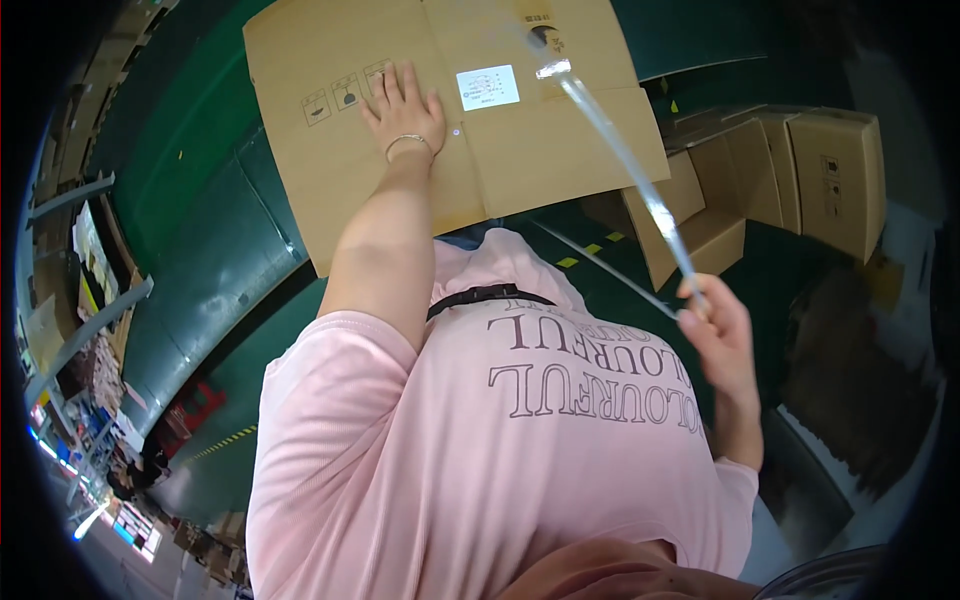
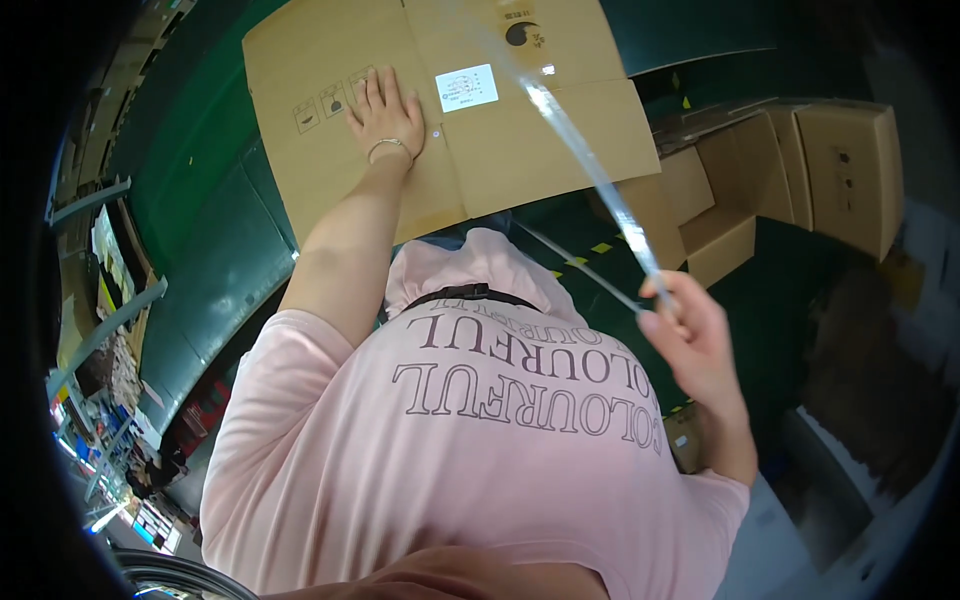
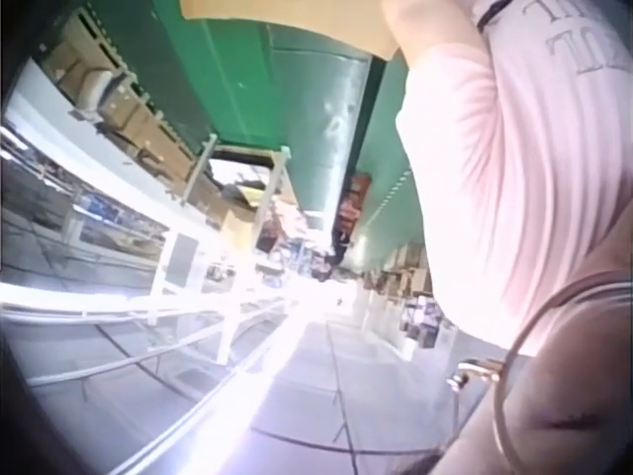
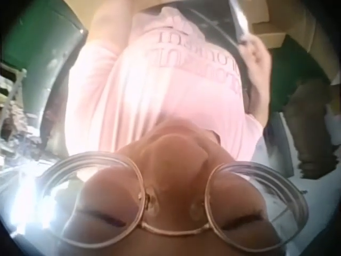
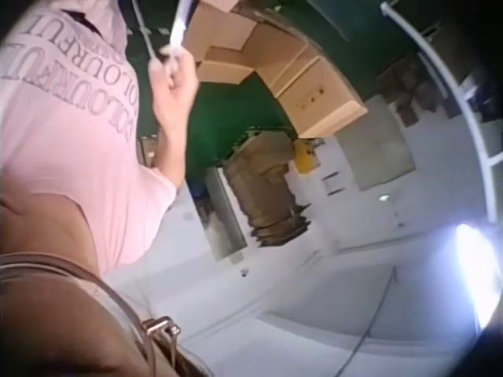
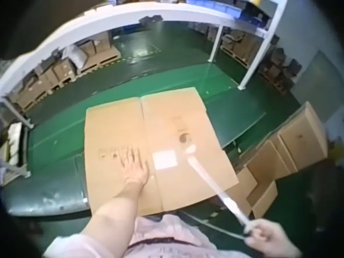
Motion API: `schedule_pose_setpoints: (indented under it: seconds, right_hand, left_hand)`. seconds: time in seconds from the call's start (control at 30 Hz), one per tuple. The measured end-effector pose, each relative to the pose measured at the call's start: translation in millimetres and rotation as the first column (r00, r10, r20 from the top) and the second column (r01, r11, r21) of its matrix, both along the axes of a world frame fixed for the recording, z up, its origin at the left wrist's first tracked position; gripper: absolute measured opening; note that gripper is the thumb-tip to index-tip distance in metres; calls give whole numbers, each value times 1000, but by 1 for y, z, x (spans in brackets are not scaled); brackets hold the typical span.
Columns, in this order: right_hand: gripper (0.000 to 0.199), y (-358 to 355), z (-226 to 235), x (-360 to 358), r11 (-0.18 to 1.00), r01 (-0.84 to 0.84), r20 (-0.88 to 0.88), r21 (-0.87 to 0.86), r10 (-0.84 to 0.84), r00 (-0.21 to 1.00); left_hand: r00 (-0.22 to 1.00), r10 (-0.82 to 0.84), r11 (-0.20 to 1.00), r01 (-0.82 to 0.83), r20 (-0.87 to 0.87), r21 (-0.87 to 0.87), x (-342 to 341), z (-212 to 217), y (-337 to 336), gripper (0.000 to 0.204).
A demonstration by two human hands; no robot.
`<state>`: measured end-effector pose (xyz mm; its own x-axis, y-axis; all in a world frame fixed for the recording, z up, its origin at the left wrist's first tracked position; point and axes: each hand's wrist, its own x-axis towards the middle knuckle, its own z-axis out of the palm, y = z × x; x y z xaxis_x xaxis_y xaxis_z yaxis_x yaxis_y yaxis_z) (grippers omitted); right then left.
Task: Applying labels to items and packing them into cardboard boxes for shipping.
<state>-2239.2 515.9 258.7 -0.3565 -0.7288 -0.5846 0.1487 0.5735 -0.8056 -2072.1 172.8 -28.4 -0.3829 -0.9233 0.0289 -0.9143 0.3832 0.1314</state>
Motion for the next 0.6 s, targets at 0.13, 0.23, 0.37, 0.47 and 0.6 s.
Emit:
schedule_pose_setpoints:
  seconds: [0.13,0.23,0.37,0.47,0.6]
  right_hand:
    - [24,-15,16,-19,997,-73,-207,-16,68,976]
    - [24,-60,-21,-34,994,31,-134,-103,-45,990]
    - [17,-97,-73,-43,983,80,-88,-164,-96,991]
    - [12,-113,-94,-37,983,150,-193,-108,-168,967]
    - [15,-110,-146,-28,998,63,-244,12,-58,968]
  left_hand:
    - [1000,18,1000,-18,-17,1,-3,-1,1,62]
    - [999,14,1000,-14,-46,4,-4,2,7,62]
    - [964,-83,990,109,-254,90,21,1,2,68]
    - [875,26,1000,-30,-483,0,90,3,-9,72]
    - [762,476,875,-362,-439,322,203,21,-30,81]
